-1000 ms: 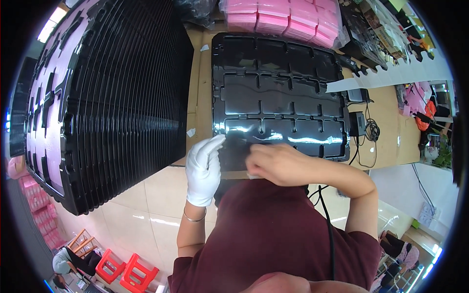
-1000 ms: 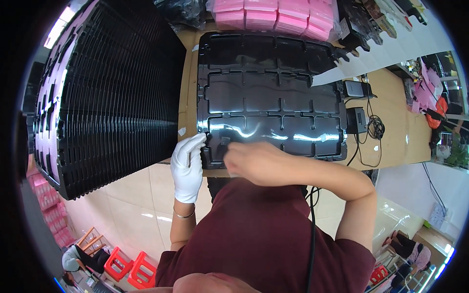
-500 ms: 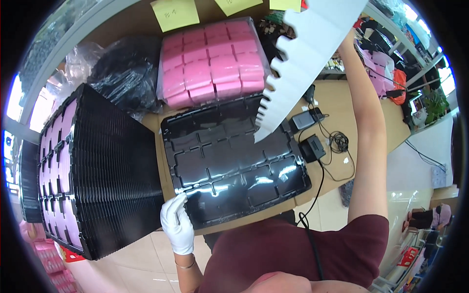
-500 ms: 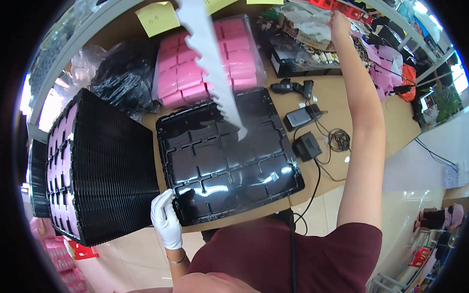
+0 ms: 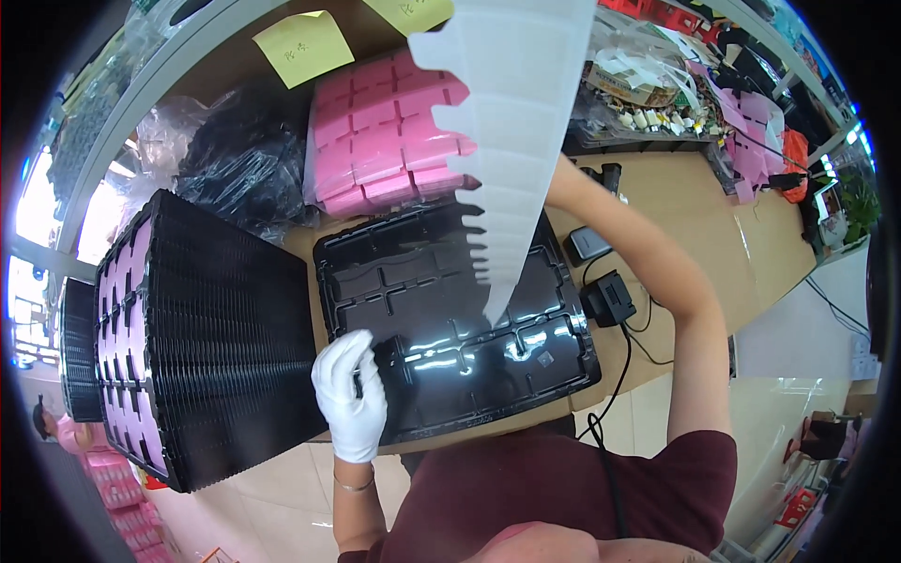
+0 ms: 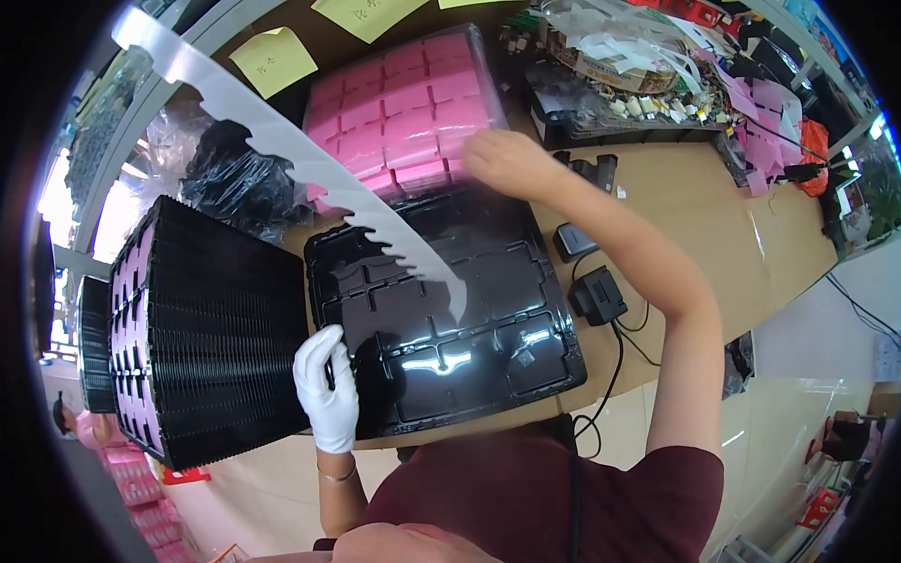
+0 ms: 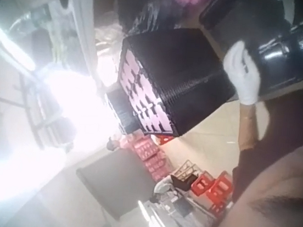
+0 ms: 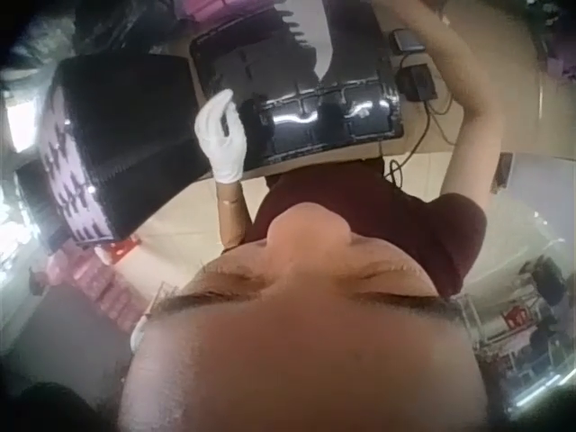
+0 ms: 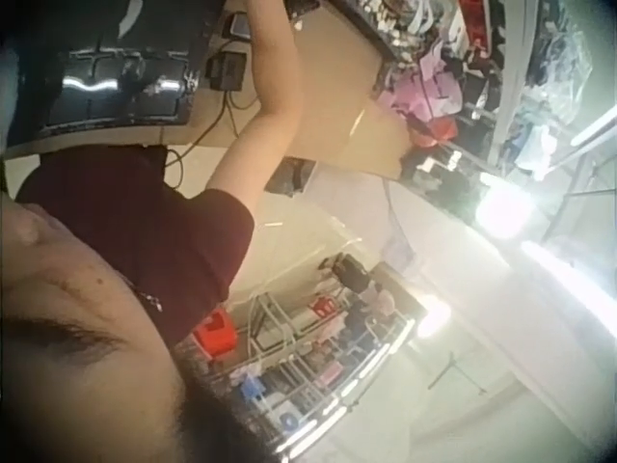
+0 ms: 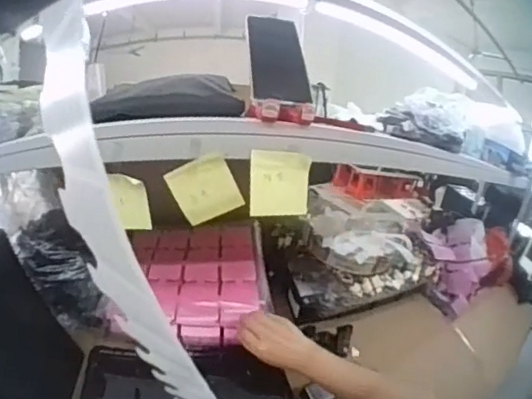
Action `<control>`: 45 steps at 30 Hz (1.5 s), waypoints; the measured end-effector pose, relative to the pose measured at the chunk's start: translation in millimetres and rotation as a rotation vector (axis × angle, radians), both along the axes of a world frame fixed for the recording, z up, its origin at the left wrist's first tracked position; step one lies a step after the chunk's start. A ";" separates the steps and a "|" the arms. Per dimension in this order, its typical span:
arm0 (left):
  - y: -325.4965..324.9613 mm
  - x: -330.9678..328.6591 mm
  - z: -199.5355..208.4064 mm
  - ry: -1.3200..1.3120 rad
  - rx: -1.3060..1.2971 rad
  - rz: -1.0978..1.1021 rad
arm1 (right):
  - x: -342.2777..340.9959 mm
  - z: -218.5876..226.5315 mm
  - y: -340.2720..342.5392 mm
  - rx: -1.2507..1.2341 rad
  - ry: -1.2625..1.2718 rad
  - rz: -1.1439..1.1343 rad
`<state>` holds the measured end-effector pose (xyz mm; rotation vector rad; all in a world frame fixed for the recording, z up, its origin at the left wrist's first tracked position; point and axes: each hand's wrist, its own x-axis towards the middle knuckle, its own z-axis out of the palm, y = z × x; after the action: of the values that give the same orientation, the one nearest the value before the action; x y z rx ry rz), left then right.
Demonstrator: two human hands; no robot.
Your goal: The person assembles black plastic trays by hand, inserting pink foam separators and small components into them.
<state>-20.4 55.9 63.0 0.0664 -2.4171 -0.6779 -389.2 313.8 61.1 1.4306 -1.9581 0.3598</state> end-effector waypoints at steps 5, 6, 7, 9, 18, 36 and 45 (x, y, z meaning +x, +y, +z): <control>1.1 -31.1 12.2 -0.021 -0.058 -0.166 | -14.3 -25.4 -13.3 0.056 -0.183 -0.078; -0.2 -38.5 12.7 -0.036 -0.057 -0.207 | -18.5 -28.6 -17.6 0.070 -0.220 -0.091; -0.2 -43.5 14.2 -0.038 -0.067 -0.223 | -22.1 -29.2 -22.8 0.083 -0.255 -0.100; -5.2 -56.0 12.7 -0.079 -0.034 -0.252 | -28.7 -30.1 -31.2 0.112 -0.324 -0.123; -6.4 -143.3 -22.6 -0.368 1.385 -0.567 | 37.3 31.9 -38.5 -0.452 -0.896 -0.039; -11.4 -44.2 4.4 -0.252 1.390 -0.349 | 200.3 9.9 70.5 -0.196 -0.575 -0.004; -25.2 20.4 3.2 -0.627 0.928 0.002 | 279.9 -8.1 74.0 -0.072 -0.489 0.069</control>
<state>0.0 30.7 66.2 0.7471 -2.4017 -1.9496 -109.3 387.8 53.0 1.4626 -2.2460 0.8714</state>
